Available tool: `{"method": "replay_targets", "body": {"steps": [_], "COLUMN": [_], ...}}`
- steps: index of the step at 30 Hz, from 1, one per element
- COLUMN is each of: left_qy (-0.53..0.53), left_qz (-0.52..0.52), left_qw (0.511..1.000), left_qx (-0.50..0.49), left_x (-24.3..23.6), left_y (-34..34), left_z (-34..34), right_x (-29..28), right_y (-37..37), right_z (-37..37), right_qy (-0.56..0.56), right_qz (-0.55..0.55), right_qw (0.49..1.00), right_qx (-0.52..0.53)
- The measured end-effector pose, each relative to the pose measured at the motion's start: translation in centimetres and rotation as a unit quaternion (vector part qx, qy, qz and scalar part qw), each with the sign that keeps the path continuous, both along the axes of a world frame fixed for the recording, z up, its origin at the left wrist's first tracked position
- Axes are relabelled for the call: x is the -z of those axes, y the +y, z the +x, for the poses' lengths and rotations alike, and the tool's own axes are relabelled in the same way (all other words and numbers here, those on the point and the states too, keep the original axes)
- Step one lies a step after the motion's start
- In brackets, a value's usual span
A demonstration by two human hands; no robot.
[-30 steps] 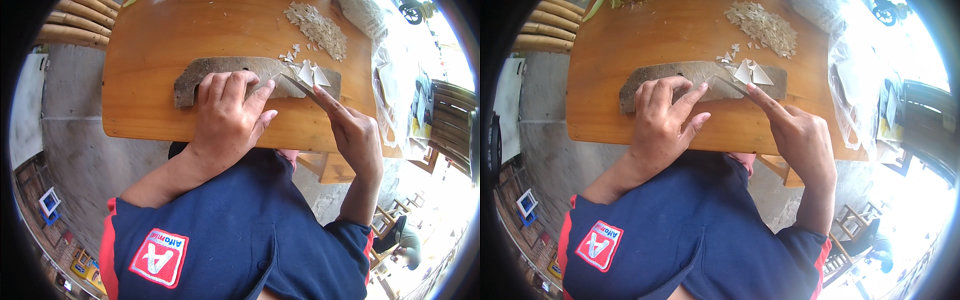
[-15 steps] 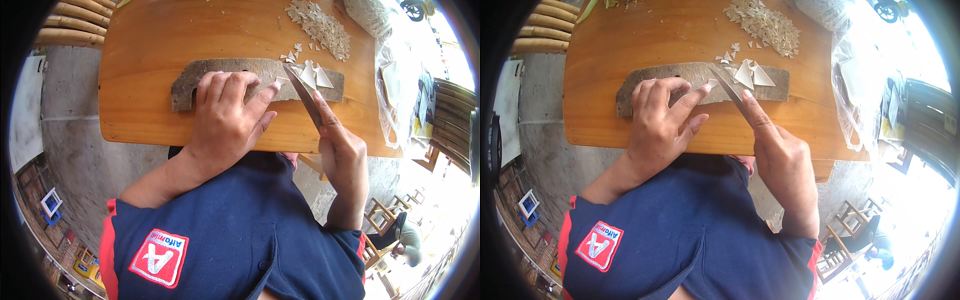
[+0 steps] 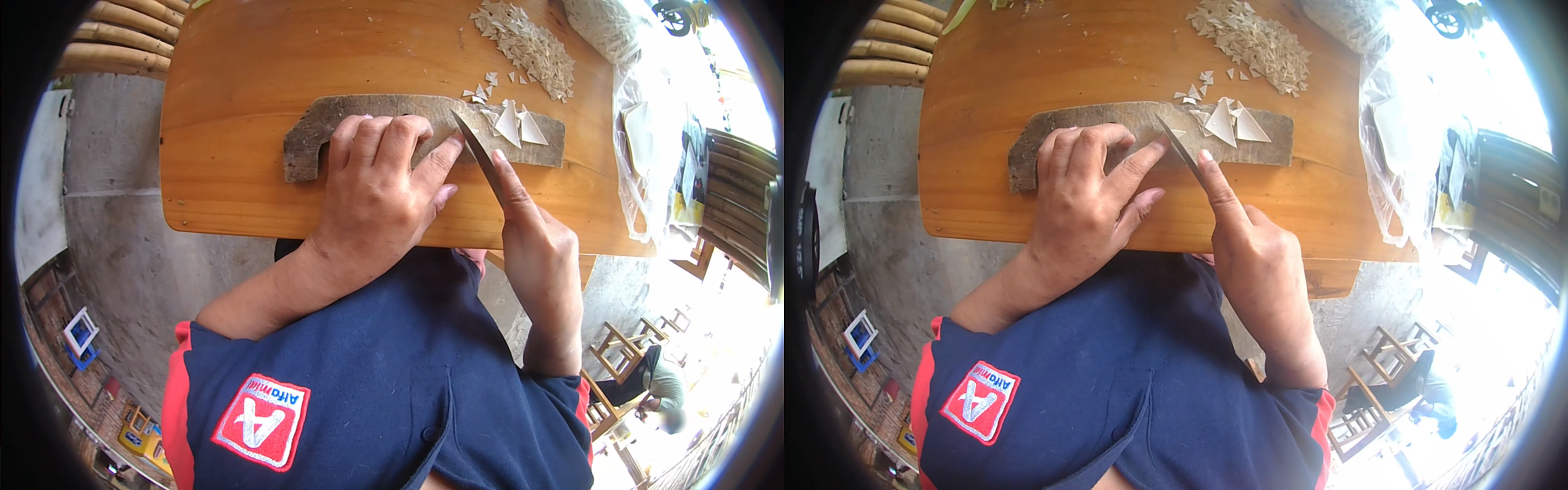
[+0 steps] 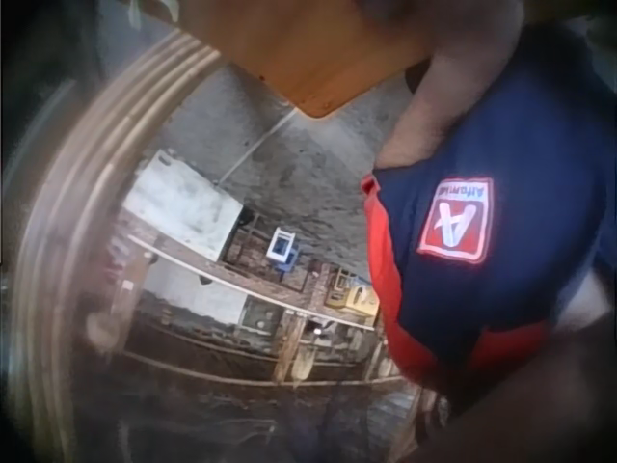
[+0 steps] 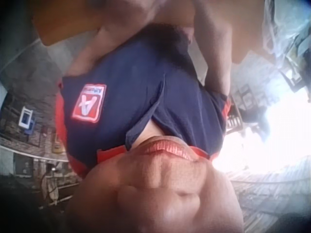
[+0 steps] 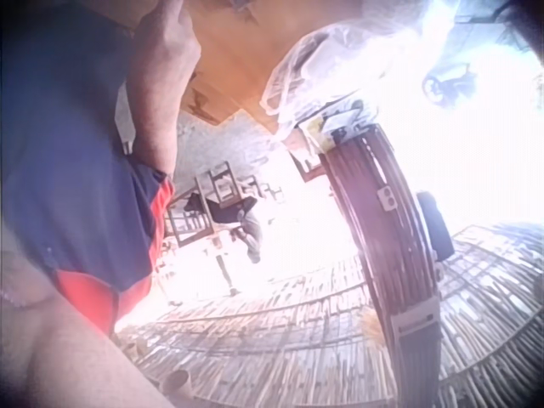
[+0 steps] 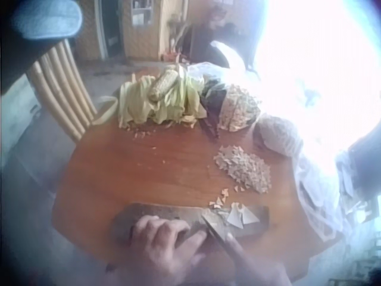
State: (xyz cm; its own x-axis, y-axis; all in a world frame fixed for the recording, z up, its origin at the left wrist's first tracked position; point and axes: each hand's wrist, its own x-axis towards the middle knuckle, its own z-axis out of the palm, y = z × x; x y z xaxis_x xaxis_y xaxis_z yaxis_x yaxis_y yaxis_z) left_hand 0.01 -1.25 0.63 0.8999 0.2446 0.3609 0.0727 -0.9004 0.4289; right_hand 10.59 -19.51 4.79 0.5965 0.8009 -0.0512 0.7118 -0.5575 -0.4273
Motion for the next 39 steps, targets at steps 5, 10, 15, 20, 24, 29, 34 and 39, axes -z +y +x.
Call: {"method": "replay_targets", "body": {"steps": [5, 10, 15, 20, 24, 29, 34, 39], "left_qy": [0.002, 0.005, 0.007, -0.002, -0.014, -0.016, -0.029, -0.049], "left_qz": [-0.006, -0.011, -0.012, -0.012, -0.009, -0.012, -0.032, -0.041], "left_qw": [1.0, 1.0, 1.0, 1.0, 1.0, 1.0, 0.999, 0.998], "left_qx": [0.002, 0.002, 0.008, 0.005, -0.007, -0.01, -0.01, -0.002], "left_x": [0.0, 0.0, -0.1, 0.2, 0.4, 0.4, 0.4, 0.5], "left_y": [0.0, 0.0, 0.1, 0.1, 0.0, 0.0, 0.1, 0.3], "left_z": [0.0, 0.0, -0.1, -0.3, -0.3, -0.2, -0.2, -0.4], "right_x": [-0.2, -0.6, -0.7, -1.5, -1.0, -1.1, -1.9, -0.9], "right_y": [0.0, 0.5, 0.6, -0.9, -1.7, -1.2, -0.9, -1.8], "right_z": [0.3, 0.4, 0.1, -1.0, -1.0, -0.9, -0.7, -0.1], "right_qy": [-0.012, -0.021, -0.013, 0.036, 0.042, 0.067, 0.09, 0.058], "right_qz": [-0.01, -0.038, -0.029, -0.022, 0.022, 0.027, 0.003, 0.061], "right_qw": [1.0, 0.999, 0.999, 0.999, 0.999, 0.997, 0.995, 0.996], "right_qx": [-0.017, -0.032, -0.024, 0.018, 0.019, 0.033, 0.048, 0.036]}}
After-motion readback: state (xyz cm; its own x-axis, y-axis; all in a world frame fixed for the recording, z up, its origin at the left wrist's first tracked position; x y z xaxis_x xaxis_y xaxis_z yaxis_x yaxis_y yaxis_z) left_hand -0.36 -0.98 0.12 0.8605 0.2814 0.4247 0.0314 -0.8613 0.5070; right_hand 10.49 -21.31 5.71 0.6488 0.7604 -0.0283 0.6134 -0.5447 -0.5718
